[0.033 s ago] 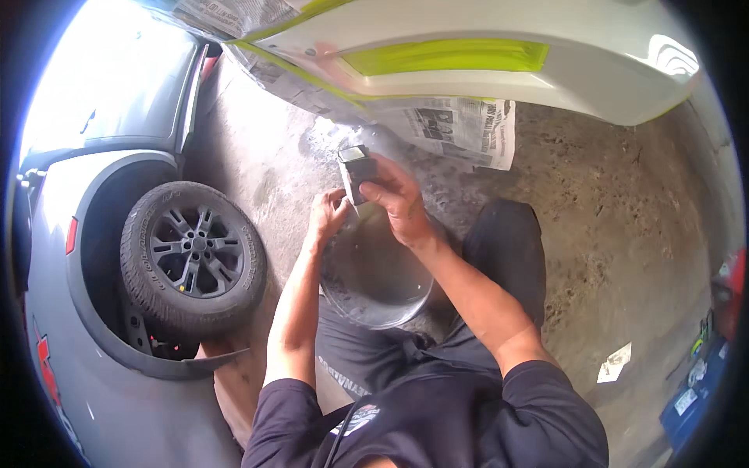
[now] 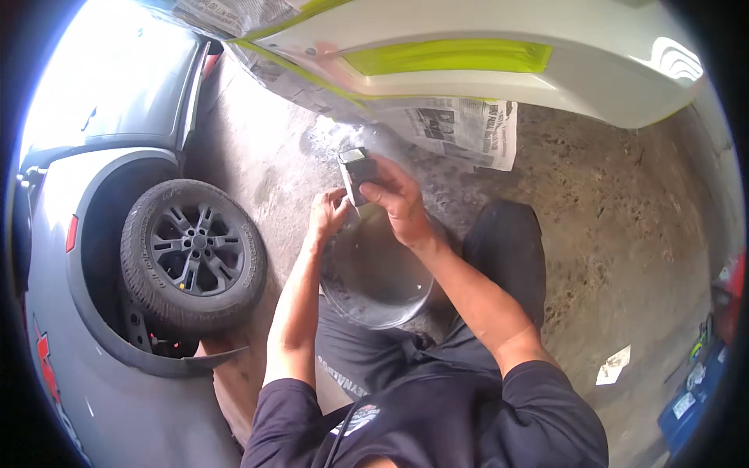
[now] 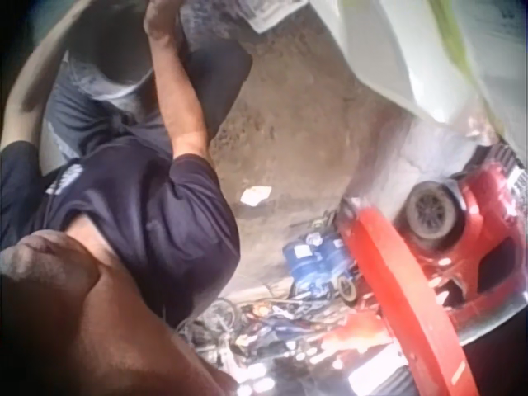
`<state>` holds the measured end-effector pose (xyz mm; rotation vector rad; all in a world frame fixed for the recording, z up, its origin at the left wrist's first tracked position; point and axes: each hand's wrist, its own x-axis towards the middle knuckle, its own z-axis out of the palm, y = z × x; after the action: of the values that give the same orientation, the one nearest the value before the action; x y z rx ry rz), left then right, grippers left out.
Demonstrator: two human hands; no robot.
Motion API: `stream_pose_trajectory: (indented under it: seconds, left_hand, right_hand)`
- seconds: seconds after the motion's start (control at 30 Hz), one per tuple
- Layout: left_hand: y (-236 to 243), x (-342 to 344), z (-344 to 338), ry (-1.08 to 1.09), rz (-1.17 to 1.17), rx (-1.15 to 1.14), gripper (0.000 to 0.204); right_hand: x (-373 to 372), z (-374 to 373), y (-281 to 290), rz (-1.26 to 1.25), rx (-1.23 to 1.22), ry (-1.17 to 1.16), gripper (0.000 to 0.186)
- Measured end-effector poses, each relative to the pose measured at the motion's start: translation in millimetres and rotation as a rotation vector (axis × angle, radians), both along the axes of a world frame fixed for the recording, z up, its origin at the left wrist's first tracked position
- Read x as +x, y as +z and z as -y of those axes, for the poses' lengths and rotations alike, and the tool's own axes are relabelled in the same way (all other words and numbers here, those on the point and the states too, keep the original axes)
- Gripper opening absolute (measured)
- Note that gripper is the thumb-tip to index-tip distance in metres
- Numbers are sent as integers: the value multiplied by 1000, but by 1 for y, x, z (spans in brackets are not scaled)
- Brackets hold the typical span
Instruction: The person wet-sands a car part using a sanding block and a bucket of water. They dip the block into the water and rub the surface of the part, which is masked off with newspaper and tape.
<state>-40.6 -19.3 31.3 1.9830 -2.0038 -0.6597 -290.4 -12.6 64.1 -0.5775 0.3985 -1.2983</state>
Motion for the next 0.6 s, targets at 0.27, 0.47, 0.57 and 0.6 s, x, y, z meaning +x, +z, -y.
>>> stream_pose_trajectory:
  seconds: [0.27,0.47,0.57,0.6]
  left_hand:
    - [-4,1,-1,18,58,36,48]
    - [-18,15,-10,60,42,-26,46]
    - [8,-5,4,28,9,84,55]
    - [9,-5,4,20,3,99,56]
  right_hand:
    - [-22,-10,-1,-578,-148,5,60]
    - [-24,-18,-18,-707,-223,61,63]
    - [-27,-13,-19,-678,-179,56,62]
    - [-27,-11,-19,-703,-182,44,61]
